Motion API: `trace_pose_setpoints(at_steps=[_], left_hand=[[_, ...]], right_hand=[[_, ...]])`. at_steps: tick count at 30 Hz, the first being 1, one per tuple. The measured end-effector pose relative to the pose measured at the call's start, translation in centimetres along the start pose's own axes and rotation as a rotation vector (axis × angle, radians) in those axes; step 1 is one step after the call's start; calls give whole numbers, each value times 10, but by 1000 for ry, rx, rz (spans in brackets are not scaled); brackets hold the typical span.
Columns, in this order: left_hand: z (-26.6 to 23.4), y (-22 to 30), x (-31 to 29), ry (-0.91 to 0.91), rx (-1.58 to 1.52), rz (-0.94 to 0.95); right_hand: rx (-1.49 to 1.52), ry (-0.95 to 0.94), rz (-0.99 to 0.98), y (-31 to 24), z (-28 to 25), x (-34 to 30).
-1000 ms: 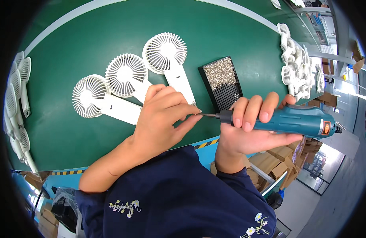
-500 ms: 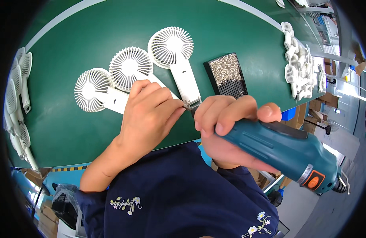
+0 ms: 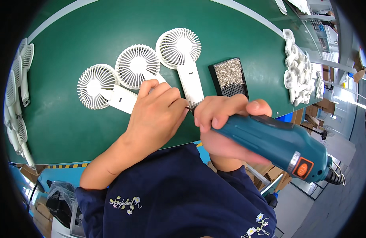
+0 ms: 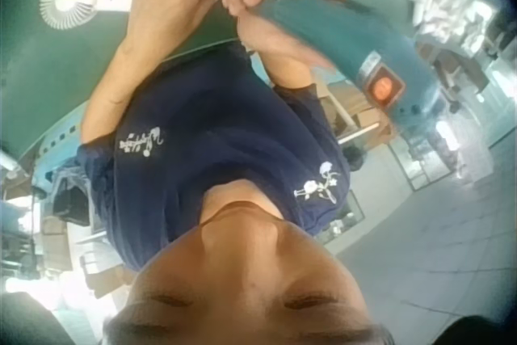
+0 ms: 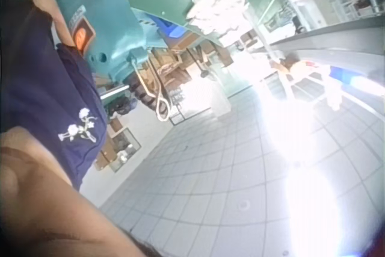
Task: Drive screws into the base of portable fan handles using an electric screwdriver.
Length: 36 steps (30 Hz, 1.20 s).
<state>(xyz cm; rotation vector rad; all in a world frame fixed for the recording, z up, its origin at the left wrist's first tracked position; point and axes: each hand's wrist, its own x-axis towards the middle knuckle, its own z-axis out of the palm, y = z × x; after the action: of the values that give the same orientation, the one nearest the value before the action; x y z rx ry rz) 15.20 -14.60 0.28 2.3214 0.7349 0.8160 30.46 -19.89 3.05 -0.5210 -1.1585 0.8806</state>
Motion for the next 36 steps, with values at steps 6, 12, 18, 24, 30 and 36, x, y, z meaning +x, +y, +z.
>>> trace_pose_setpoints(at_steps=[6,12,18,24,30,36], left_hand=[[0,-1,1,-7,-8,-5],[3,-2,-1,1,-31,3],[5,-3,-1,18,-23,1],[5,-2,-1,34,-3,12],[1,-1,2,39,-73,8],[3,-3,-1,73,-96,33]], right_hand=[[-2,15,30,2,1,-2],[-25,-49,13,3,0,-1],[28,47,-15,-12,5,5],[167,171,-84,-6,-5,6],[219,239,-62,-6,-7,6],[244,252,-45,-6,-7,6]])
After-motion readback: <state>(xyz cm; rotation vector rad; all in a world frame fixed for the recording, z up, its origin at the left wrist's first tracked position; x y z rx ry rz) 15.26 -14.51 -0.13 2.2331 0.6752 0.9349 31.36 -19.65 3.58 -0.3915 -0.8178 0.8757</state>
